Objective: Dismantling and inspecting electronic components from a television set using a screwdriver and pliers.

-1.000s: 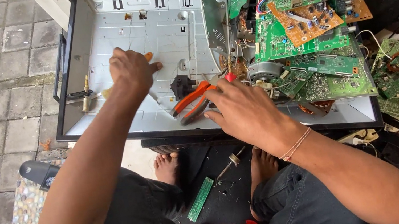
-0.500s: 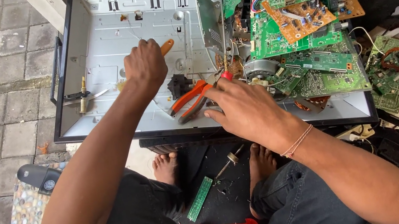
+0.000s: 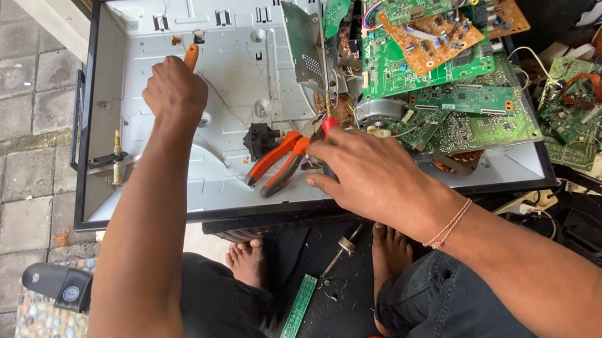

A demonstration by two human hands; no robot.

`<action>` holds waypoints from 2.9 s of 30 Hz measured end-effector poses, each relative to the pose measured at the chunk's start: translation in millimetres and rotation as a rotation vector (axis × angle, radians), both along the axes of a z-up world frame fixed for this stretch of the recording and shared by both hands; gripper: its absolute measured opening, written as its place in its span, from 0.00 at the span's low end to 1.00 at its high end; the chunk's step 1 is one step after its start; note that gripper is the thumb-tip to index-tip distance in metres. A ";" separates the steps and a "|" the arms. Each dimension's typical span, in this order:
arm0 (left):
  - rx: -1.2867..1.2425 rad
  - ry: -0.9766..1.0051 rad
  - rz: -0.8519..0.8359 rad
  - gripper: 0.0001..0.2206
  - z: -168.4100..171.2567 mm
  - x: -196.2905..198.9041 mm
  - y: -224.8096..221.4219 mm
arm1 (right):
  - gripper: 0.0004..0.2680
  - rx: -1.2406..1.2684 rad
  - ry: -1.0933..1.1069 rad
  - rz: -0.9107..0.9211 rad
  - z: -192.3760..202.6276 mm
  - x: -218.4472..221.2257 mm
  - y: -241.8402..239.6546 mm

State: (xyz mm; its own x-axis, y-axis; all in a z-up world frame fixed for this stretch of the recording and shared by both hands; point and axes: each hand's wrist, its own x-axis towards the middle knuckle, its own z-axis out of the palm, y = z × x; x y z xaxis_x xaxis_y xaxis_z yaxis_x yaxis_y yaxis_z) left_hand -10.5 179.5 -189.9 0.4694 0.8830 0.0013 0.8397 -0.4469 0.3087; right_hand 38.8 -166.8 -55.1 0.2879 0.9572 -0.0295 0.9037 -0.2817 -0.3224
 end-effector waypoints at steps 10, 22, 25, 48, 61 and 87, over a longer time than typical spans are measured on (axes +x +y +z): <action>0.025 0.022 0.035 0.06 -5.1 22.0 3.7 | 0.16 -0.043 0.030 -0.006 4.1 3.9 -3.3; -0.088 -0.167 0.147 0.12 13.9 4.2 32.7 | 0.16 -0.113 0.064 -0.068 11.5 12.5 -16.6; -0.101 -0.343 0.195 0.09 7.2 -7.3 45.6 | 0.16 -0.125 0.075 -0.069 9.2 10.2 -18.6; 0.022 -0.084 0.176 0.13 1.1 29.0 14.2 | 0.14 -0.091 0.086 0.051 11.6 8.5 -9.8; 0.220 -0.519 0.121 0.05 56.4 15.1 11.7 | 0.13 0.021 0.080 -0.028 19.9 18.4 -26.4; -0.646 -0.650 -0.960 0.05 217.7 14.6 -192.0 | 0.07 0.905 -0.232 -0.106 71.4 39.1 -46.5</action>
